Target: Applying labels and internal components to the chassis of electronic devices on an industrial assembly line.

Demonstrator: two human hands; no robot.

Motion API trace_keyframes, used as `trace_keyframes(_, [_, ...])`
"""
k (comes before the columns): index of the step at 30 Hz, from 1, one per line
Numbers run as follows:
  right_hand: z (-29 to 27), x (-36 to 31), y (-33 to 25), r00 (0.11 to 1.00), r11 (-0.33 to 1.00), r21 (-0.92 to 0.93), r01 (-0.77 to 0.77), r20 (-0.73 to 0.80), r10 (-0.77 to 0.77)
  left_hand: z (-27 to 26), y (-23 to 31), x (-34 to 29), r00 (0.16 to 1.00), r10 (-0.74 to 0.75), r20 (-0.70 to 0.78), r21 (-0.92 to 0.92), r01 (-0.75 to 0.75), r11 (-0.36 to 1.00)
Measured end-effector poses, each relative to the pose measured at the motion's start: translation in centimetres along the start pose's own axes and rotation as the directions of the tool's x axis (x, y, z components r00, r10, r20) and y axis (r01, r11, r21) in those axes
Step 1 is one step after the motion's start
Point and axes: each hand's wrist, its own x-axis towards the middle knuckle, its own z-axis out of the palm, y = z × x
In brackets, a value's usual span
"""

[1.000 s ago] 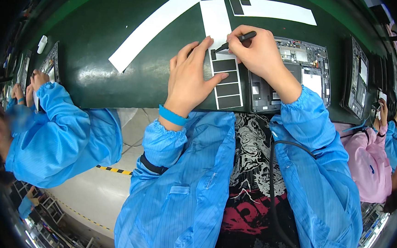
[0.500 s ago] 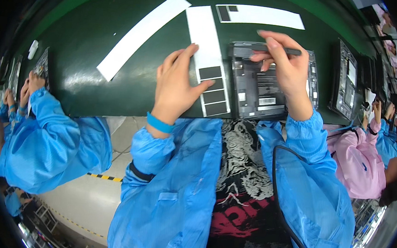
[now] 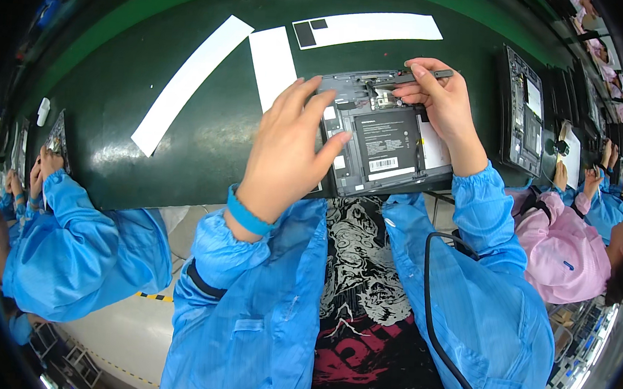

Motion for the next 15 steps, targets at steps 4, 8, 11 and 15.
trace_keyframes(4, [-0.2, -0.1, -0.1, 1.0, 1.0, 0.029, 0.004, 0.017, -0.004, 2.0, 0.0, 0.9, 1.0, 0.022, 0.005, 0.009, -0.022, 1.0])
trace_keyframes(8, [-0.1, -0.2, 0.1, 1.0, 0.998, 0.05, 0.026, 0.015, -0.027, 2.8, 0.0, 1.3, 1.0, 0.017, 0.016, 0.049, -0.018, 0.999])
trace_keyframes(11, [-0.2, -0.2, 0.1, 1.0, 1.0, 0.014, 0.016, 0.017, -0.016, 2.8, 0.0, 1.4, 1.0, 0.001, 0.023, 0.061, -0.002, 0.998])
trace_keyframes(15, [-0.5, -0.1, 0.4, 1.0, 1.0, 0.013, -0.006, 0.03, 0.005, 2.8, 0.0, 1.4, 1.0, -0.004, 0.03, 0.052, 0.002, 0.999])
